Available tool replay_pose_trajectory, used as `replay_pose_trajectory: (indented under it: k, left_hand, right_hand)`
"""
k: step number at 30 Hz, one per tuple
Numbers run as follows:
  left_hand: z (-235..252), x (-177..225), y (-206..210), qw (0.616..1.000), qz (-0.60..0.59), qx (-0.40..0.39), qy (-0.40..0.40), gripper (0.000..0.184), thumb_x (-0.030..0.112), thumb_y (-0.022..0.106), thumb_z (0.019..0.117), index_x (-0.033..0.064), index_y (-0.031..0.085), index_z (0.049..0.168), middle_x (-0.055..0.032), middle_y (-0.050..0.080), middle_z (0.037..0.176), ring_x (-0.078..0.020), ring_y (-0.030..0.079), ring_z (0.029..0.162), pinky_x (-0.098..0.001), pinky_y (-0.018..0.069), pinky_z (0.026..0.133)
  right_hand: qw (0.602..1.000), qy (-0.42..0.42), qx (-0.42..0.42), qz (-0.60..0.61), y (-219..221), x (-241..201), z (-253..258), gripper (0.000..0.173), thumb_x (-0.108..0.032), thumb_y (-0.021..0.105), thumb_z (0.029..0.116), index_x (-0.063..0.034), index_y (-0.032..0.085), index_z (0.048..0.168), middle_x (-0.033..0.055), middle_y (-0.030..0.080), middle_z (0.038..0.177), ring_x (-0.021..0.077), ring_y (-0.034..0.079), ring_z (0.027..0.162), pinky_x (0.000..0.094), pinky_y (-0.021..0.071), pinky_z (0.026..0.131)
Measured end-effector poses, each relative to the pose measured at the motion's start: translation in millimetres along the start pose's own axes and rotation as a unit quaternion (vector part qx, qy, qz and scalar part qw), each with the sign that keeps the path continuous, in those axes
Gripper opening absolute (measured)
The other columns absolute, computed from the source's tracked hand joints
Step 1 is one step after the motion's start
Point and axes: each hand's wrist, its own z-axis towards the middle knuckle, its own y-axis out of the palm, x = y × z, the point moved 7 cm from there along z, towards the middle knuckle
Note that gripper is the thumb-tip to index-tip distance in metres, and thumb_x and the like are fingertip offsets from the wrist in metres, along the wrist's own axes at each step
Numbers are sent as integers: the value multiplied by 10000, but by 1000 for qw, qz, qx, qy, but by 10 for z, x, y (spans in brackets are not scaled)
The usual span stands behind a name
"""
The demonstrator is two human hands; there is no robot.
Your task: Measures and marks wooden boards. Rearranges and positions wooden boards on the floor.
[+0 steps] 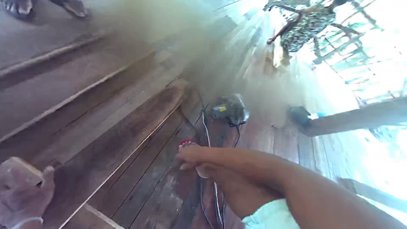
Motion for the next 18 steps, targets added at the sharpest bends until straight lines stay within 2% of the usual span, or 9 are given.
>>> replay_pose_trajectory:
  k: [2, 4, 6, 8, 10, 12, 14, 15, 18]
  left_hand:
    - [-531, 337, 48, 999, 31, -27, 32, 996, 742, 399, 969, 9, 243, 1624, -322, 145, 1674, -512, 96, 1558, -687, 12, 1234]
    - [-900, 394, 207, 995, 56, -34, 71, 982, 763, 318, 975, 41, 229, 1635, -307, 133, 1683, -505, 92, 1562, -712, 16, 1216]
    - [-1097, 319, 314, 995, 48, -58, 73, 971, 775, 271, 977, 76, 211, 1647, -268, 93, 1704, -477, 59, 1574, -710, 5, 1215]
    - [-1205, 284, 272, 989, 30, -127, 63, 980, 774, 320, 965, 94, 185, 1657, -252, 26, 1714, -478, -2, 1576, -741, -11, 1201]
    - [-1266, 284, 140, 979, 31, -193, 56, 922, 724, 420, 974, 124, 237, 1650, -243, 57, 1715, -489, 34, 1571, -774, 51, 1184]
    - [-1270, 423, -79, 973, 40, -222, 54, 822, 628, 523, 993, 99, 355, 1599, -292, 201, 1670, -526, 185, 1533, -759, 192, 1172]
    - [-1193, 524, -347, 969, 56, -236, 39, 772, 543, 604, 993, 77, 400, 1573, -302, 286, 1634, -525, 291, 1494, -712, 289, 1166]
    - [-1177, 452, -467, 964, 75, -253, 13, 783, 539, 613, 993, 80, 383, 1584, -287, 281, 1643, -508, 310, 1493, -684, 310, 1174]
    - [-1107, 106, -633, 952, 104, -275, -78, 835, 562, 592, 998, 95, 298, 1624, -274, 214, 1673, -482, 333, 1494, -633, 353, 1177]
  right_hand:
    - [993, 116, 11, 35, 274, 869, -795, 613, -446, 673, 974, -63, 551, 1437, 255, 588, 1390, 454, 580, 1273, 703, 465, 1006]
    - [967, 244, 20, 76, 570, 1596, -1619, 618, -449, 679, 972, 2, 586, 1383, 296, 604, 1344, 490, 583, 1254, 716, 458, 1009]
    - [915, 350, 63, 190, 865, 2040, -2345, 679, -436, 630, 1013, 32, 477, 1481, 316, 558, 1406, 477, 542, 1319, 669, 416, 1090]
    - [833, 417, 143, 334, 1170, 2293, -2793, 712, -463, 601, 1027, -12, 407, 1543, 286, 531, 1458, 426, 530, 1354, 598, 405, 1137]
    - [750, 440, 249, 426, 1333, 2477, -2928, 719, -469, 648, 999, -5, 446, 1509, 274, 558, 1426, 407, 569, 1305, 567, 449, 1104]
    - [697, 429, 359, 448, 1181, 2654, -2868, 798, -428, 723, 959, 56, 406, 1509, 306, 543, 1420, 417, 556, 1304, 562, 448, 1100]
    - [678, 367, 485, 412, 900, 2986, -2607, 898, -369, 794, 903, 49, 335, 1551, 288, 495, 1490, 368, 521, 1373, 500, 439, 1156]
    - [667, 352, 526, 393, 792, 3105, -2432, 881, -350, 820, 880, 61, 374, 1519, 297, 516, 1461, 370, 542, 1348, 491, 460, 1141]
    - [667, 418, 497, 366, 505, 3604, -1868, 960, -494, 791, 872, 58, 361, 1528, 329, 449, 1508, 433, 467, 1406, 560, 391, 1175]
